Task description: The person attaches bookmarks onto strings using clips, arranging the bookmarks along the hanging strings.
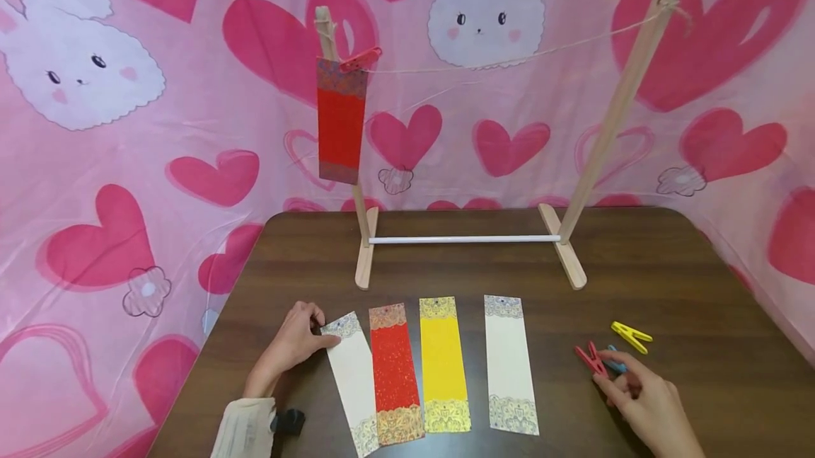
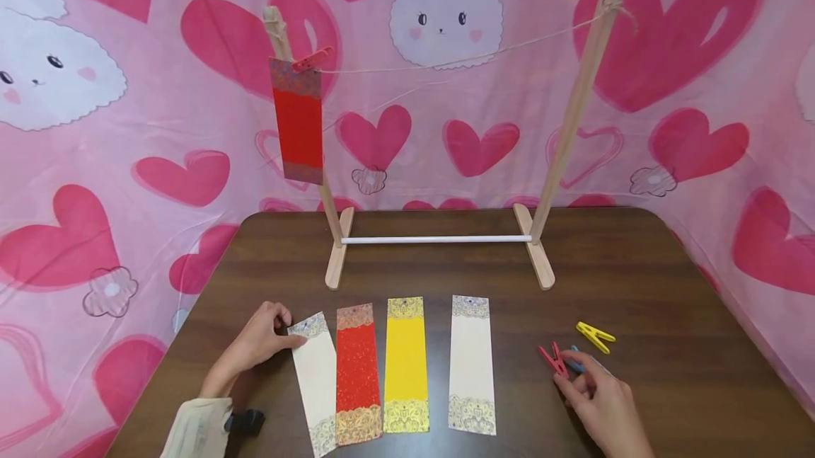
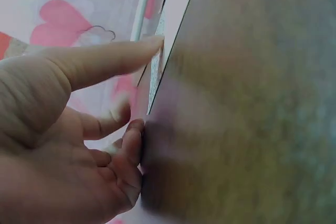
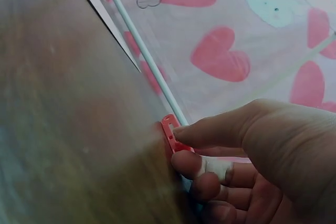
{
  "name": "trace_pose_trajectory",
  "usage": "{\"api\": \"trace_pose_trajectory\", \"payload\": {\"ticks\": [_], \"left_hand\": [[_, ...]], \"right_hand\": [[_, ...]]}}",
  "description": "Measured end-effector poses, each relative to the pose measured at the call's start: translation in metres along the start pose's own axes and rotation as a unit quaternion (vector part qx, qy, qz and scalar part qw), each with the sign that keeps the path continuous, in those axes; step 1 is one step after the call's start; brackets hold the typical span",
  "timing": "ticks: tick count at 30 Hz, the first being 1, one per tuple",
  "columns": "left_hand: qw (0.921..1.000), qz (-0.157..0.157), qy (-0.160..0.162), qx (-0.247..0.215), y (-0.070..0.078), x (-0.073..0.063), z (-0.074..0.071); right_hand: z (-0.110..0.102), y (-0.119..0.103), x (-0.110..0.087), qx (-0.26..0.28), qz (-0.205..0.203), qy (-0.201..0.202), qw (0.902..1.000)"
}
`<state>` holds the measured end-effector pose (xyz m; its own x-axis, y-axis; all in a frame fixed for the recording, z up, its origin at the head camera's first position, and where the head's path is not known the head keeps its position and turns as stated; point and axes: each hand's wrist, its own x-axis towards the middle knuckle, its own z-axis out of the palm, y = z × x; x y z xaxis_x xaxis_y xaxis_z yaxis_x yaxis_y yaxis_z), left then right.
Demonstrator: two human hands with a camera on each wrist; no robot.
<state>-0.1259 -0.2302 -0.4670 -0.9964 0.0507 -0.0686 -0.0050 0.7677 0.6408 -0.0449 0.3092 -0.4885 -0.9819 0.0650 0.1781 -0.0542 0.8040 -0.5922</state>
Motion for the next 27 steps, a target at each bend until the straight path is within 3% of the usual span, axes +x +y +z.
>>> {"api": "trace_pose_trajectory", "payload": {"ticks": [10, 16, 20, 23, 27], "left_hand": [[0.9952, -0.059, -0.020, 0.076, 0.023, -0.010, 0.006], [0.9958, -0.053, -0.025, 0.070, 0.028, -0.012, 0.005], [0.9969, -0.056, -0.012, 0.055, 0.031, -0.013, 0.005], [0.9937, -0.064, 0.000, 0.092, 0.037, -0.017, 0.008], [0.9834, -0.081, -0.006, 0.162, 0.048, -0.024, 0.014]], "right_hand": [[0.002, 0.000, 0.002, 0.000, 0.019, -0.025, 0.9995], [0.000, 0.000, -0.001, -0.002, 0.029, -0.030, 0.9991], [0.000, 0.001, -0.001, -0.001, 0.031, -0.027, 0.9991], [0.001, 0.000, 0.000, 0.000, 0.034, -0.029, 0.9990], [0.002, -0.001, 0.002, 0.006, 0.041, -0.033, 0.9986]]}}
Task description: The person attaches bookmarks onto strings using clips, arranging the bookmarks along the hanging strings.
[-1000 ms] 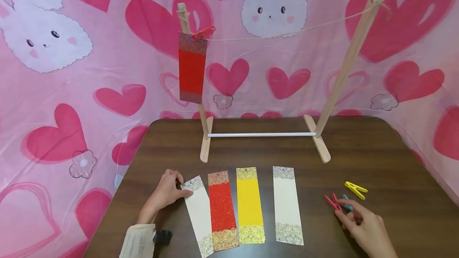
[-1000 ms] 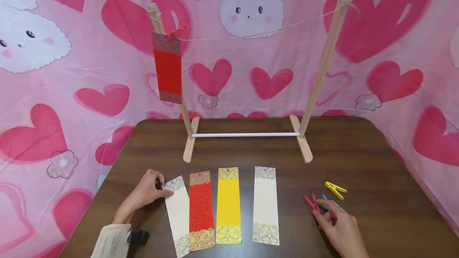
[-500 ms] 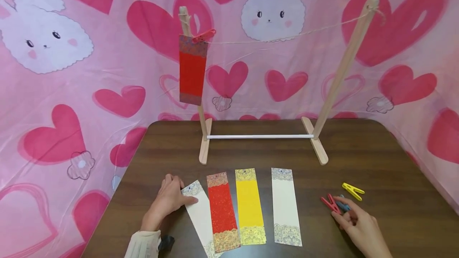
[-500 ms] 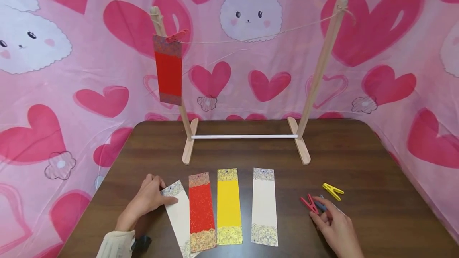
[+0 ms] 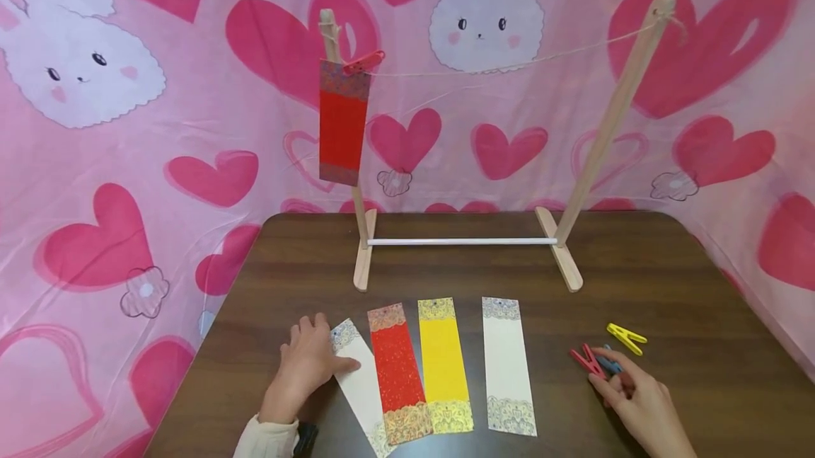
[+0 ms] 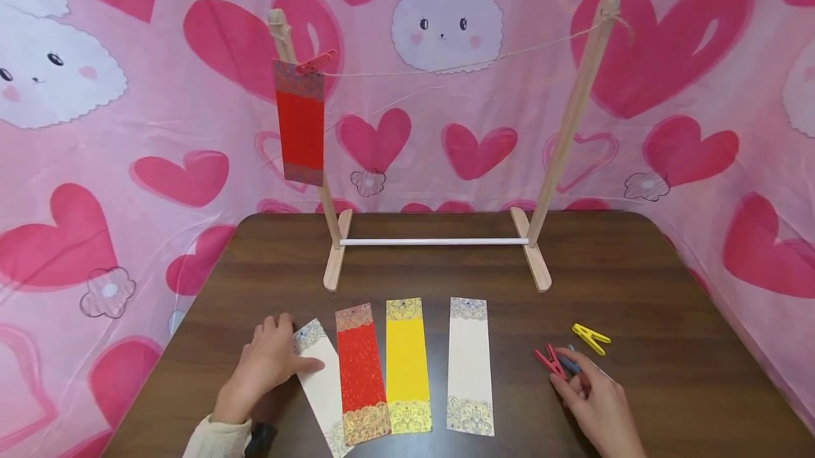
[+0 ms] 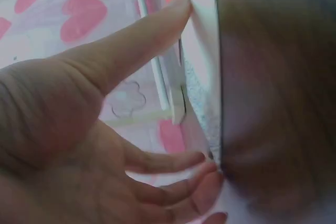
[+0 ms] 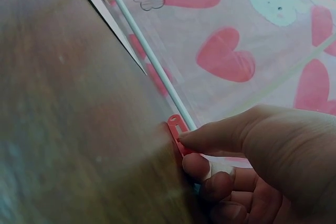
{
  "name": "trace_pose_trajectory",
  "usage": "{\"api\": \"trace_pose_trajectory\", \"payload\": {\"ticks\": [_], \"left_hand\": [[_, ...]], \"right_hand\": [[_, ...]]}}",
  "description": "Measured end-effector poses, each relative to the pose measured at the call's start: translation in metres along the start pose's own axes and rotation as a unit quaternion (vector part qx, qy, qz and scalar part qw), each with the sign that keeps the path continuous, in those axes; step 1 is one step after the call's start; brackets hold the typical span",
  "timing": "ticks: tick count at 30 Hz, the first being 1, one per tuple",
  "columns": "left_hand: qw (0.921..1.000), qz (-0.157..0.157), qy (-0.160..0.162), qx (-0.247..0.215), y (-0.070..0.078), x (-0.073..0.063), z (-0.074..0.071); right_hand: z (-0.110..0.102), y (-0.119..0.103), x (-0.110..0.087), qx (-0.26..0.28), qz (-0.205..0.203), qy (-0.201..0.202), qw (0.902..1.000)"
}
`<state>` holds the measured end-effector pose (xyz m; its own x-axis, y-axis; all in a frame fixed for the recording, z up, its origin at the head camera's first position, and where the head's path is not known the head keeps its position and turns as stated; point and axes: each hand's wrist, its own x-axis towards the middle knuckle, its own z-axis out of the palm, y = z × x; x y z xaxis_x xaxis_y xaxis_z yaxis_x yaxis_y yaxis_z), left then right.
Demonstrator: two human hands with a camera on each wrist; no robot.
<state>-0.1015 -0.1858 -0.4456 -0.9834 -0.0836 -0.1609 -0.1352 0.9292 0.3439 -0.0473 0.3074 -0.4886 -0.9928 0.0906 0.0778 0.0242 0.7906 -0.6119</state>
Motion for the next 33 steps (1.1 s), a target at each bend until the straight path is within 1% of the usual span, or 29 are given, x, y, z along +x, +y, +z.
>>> {"api": "trace_pose_trajectory", "payload": {"ticks": [2, 4, 5, 7, 8, 9, 10, 11, 12, 13, 14, 15, 16, 17, 18, 19, 20, 23, 25, 27, 28, 31, 33], "left_hand": [[0.9999, -0.006, -0.010, 0.006, 0.004, -0.003, 0.001], [0.9995, -0.005, -0.030, -0.003, 0.005, -0.004, 0.000], [0.9991, -0.001, -0.041, -0.011, 0.004, -0.004, -0.001], [0.9978, 0.016, -0.055, -0.032, 0.001, -0.002, -0.002], [0.9968, 0.026, -0.060, -0.045, -0.002, 0.000, -0.002], [0.9952, 0.028, -0.066, -0.066, -0.004, 0.001, -0.004], [0.9935, 0.034, -0.063, -0.089, -0.007, 0.002, -0.006], [0.9906, 0.041, -0.057, -0.117, -0.011, 0.004, -0.008], [0.9853, 0.049, -0.054, -0.154, -0.015, 0.006, -0.011], [0.9762, 0.055, -0.057, -0.202, -0.018, 0.007, -0.013], [0.9634, 0.063, -0.064, -0.253, -0.022, 0.009, -0.015], [0.9475, 0.067, -0.073, -0.304, -0.025, 0.010, -0.017], [0.9300, 0.079, -0.080, -0.350, -0.028, 0.012, -0.018], [0.9110, 0.083, -0.092, -0.393, -0.030, 0.014, -0.019], [0.8917, 0.083, -0.104, -0.433, -0.032, 0.016, -0.019], [0.8761, 0.080, -0.112, -0.462, -0.033, 0.018, -0.019], [0.8642, 0.075, -0.114, -0.484, -0.034, 0.019, -0.019], [0.8316, 0.056, -0.102, -0.543, -0.038, 0.024, -0.018], [0.8107, 0.046, -0.091, -0.577, -0.040, 0.027, -0.016], [0.7948, 0.033, -0.083, -0.600, -0.042, 0.029, -0.014], [0.7879, 0.025, -0.080, -0.610, -0.044, 0.030, -0.013], [0.7728, 0.006, -0.076, -0.630, -0.046, 0.033, -0.008], [0.7617, 0.002, -0.072, -0.644, -0.047, 0.034, -0.004]], "right_hand": [[-0.001, -0.001, 0.000, 0.003, 0.003, -0.004, 1.0000], [-0.001, -0.001, 0.000, 0.006, 0.008, -0.008, 0.9999], [-0.001, -0.001, 0.000, 0.007, 0.008, -0.009, 0.9999], [-0.001, -0.001, 0.000, 0.005, 0.008, -0.011, 0.9999], [-0.001, -0.001, 0.000, 0.003, 0.007, -0.011, 0.9999], [-0.001, -0.001, 0.000, 0.001, 0.004, -0.009, 0.9999], [0.000, -0.001, 0.000, -0.001, -0.004, -0.003, 1.0000], [0.001, -0.001, 0.000, -0.005, -0.013, 0.002, 0.9999], [0.001, -0.001, 0.000, -0.008, -0.020, 0.006, 0.9997], [0.002, -0.001, 0.000, -0.012, -0.028, 0.012, 0.9995], [0.002, -0.001, 0.000, -0.015, -0.034, 0.018, 0.9992], [0.003, -0.001, 0.000, -0.018, -0.041, 0.024, 0.9987], [0.003, -0.001, 0.000, -0.020, -0.047, 0.031, 0.9982], [0.003, -0.001, 0.000, -0.022, -0.047, 0.034, 0.9981], [0.004, -0.002, 0.000, -0.023, -0.047, 0.038, 0.9979], [0.004, -0.002, 0.000, -0.025, -0.049, 0.044, 0.9976], [0.004, -0.002, 0.000, -0.026, -0.049, 0.048, 0.9973], [0.005, -0.003, -0.001, -0.031, -0.048, 0.059, 0.9966], [0.005, -0.004, -0.001, -0.029, -0.047, 0.067, 0.9962], [0.006, -0.005, -0.001, -0.017, -0.040, 0.080, 0.9959], [0.006, -0.006, -0.001, -0.009, -0.037, 0.087, 0.9955], [0.006, -0.008, -0.001, 0.019, -0.024, 0.107, 0.9938], [0.007, -0.010, -0.002, 0.044, -0.013, 0.111, 0.9927]]}}
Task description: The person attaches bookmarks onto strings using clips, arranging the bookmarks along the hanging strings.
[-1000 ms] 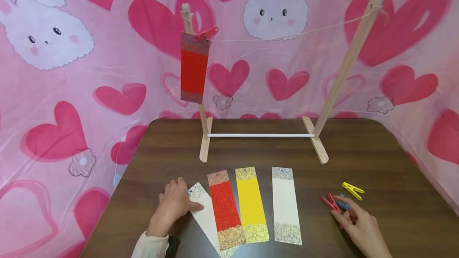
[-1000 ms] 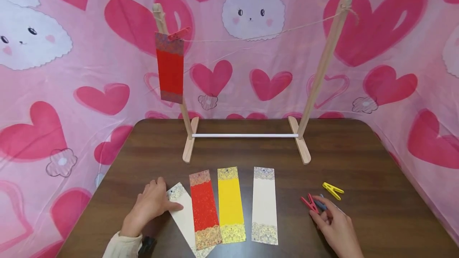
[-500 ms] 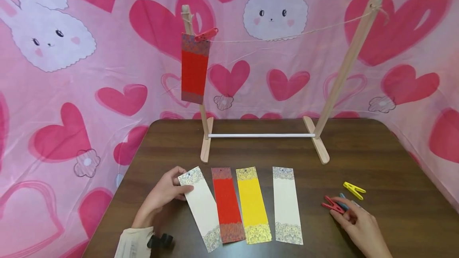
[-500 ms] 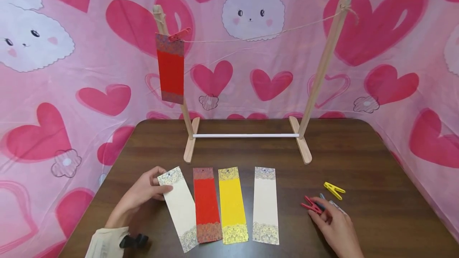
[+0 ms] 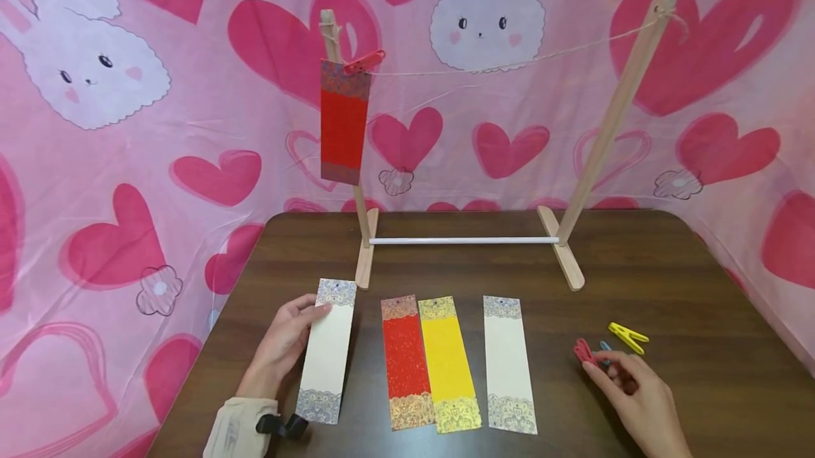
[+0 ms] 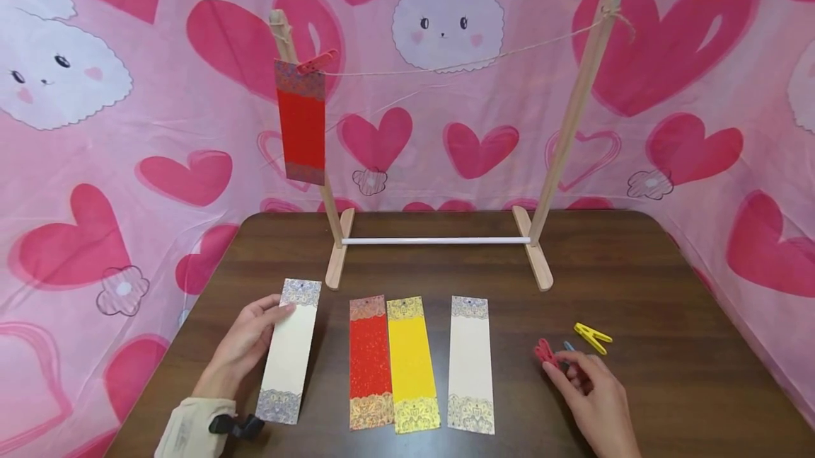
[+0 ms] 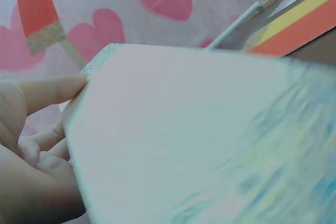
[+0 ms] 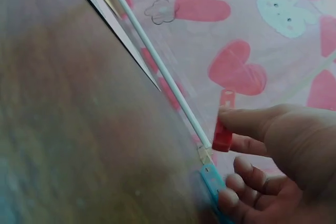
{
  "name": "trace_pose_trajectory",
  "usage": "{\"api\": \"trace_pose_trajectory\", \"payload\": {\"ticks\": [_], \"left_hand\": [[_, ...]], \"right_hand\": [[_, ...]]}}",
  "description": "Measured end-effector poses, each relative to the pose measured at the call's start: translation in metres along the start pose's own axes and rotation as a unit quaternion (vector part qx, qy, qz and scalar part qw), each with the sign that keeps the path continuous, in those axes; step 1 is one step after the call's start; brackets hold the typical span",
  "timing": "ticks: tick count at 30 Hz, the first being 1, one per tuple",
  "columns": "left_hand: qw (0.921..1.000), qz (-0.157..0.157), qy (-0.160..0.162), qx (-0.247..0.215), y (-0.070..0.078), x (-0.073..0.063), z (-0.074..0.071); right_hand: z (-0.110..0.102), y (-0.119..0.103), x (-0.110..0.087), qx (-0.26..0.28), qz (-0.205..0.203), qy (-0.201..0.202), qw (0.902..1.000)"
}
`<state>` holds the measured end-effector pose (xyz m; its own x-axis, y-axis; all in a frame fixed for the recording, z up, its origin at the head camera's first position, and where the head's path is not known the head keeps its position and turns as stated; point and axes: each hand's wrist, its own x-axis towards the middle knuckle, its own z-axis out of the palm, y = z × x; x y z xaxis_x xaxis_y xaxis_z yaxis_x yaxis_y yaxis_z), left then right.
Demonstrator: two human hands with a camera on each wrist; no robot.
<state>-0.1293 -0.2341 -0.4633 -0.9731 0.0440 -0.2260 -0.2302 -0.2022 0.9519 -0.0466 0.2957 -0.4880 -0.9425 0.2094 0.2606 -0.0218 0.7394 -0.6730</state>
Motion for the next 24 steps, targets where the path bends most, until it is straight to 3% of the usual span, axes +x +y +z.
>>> {"api": "trace_pose_trajectory", "payload": {"ticks": [5, 8, 14, 17, 24], "left_hand": [[0.9989, 0.028, -0.015, -0.035, -0.005, 0.001, -0.002], [0.9973, 0.054, -0.026, -0.044, -0.004, 0.000, -0.003], [0.9950, 0.096, -0.010, -0.027, 0.007, -0.003, 0.001], [0.9942, 0.107, 0.003, -0.010, 0.014, -0.005, 0.006], [0.9889, 0.140, -0.010, 0.048, 0.036, -0.012, 0.022]], "right_hand": [[0.000, -0.004, -0.002, 0.108, 0.025, -0.015, 0.9937], [-0.001, -0.005, -0.002, 0.155, 0.000, -0.032, 0.9874], [-0.002, -0.007, -0.002, 0.156, -0.076, -0.057, 0.9833], [-0.003, -0.013, -0.001, 0.154, -0.087, -0.052, 0.9828], [-0.027, -0.035, 0.012, 0.117, -0.114, -0.021, 0.9864]]}}
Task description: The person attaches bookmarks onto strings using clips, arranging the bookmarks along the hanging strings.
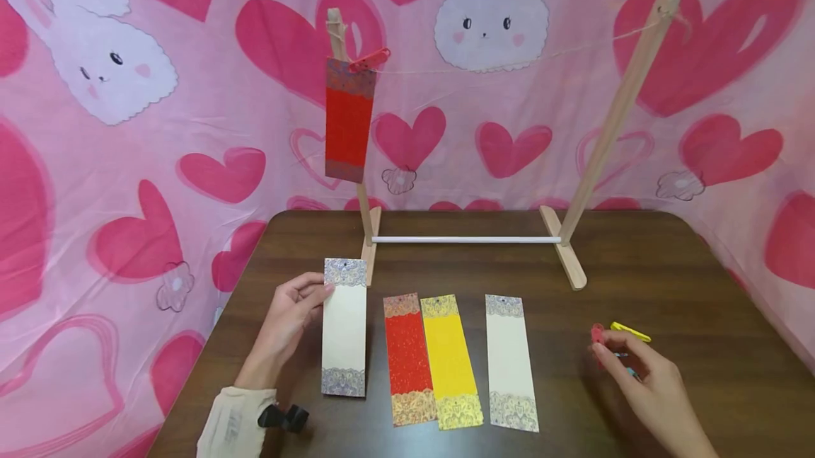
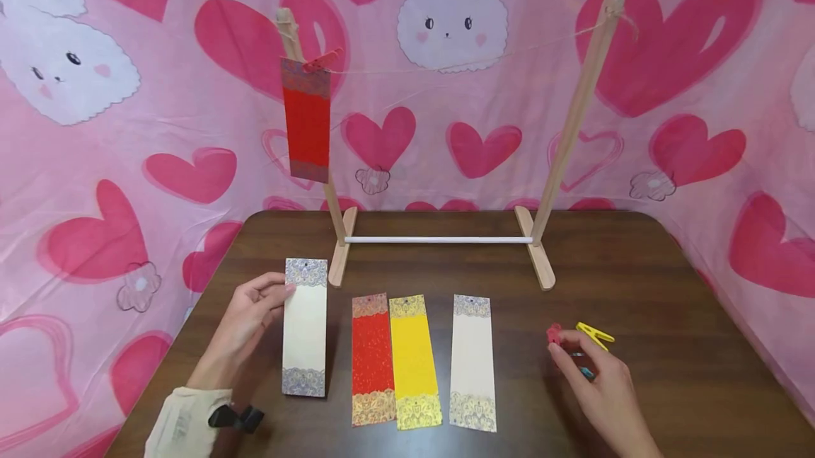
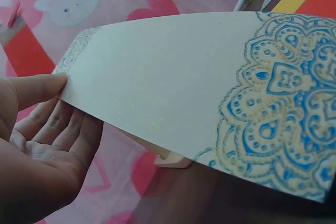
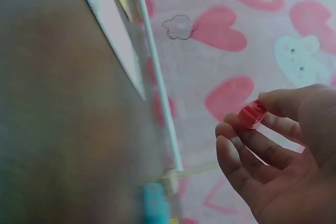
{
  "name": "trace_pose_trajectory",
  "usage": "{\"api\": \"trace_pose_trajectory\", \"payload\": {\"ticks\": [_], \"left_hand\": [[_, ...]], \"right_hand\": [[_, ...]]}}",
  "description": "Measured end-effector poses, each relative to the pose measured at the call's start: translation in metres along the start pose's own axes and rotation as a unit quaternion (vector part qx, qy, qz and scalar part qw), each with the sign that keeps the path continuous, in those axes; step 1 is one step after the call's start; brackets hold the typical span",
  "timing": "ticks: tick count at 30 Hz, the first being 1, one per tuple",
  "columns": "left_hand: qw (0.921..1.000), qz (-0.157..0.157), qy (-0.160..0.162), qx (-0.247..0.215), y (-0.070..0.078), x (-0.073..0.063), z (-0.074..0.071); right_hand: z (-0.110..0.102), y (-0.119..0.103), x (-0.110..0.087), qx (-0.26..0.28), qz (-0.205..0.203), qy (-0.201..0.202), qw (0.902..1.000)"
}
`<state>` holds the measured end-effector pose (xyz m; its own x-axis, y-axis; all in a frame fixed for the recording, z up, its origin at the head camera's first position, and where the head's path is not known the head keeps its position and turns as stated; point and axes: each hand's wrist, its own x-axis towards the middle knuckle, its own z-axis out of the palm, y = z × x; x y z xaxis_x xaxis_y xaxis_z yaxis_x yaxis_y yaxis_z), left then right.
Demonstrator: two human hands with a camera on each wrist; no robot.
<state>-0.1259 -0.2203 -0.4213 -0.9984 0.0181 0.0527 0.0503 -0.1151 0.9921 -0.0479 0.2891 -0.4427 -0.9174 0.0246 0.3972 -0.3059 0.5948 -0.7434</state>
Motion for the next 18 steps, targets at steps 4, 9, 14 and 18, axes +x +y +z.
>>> {"api": "trace_pose_trajectory", "payload": {"ticks": [4, 9, 14, 18], "left_hand": [[0.9992, 0.017, 0.005, 0.035, 0.014, 0.002, 0.003], [0.9981, 0.022, 0.018, 0.055, 0.024, 0.006, 0.005], [0.9967, 0.025, 0.033, 0.069, 0.027, 0.010, 0.005], [0.9951, 0.031, 0.038, 0.086, 0.030, 0.013, 0.002]], "right_hand": [[-0.012, -0.012, 0.011, -0.006, -0.001, -0.002, 1.0000], [-0.021, -0.023, 0.024, -0.025, -0.017, 0.008, 0.9995], [-0.028, -0.027, 0.033, -0.031, -0.041, 0.018, 0.9985], [-0.032, -0.030, 0.042, -0.028, -0.069, 0.028, 0.9968]]}}
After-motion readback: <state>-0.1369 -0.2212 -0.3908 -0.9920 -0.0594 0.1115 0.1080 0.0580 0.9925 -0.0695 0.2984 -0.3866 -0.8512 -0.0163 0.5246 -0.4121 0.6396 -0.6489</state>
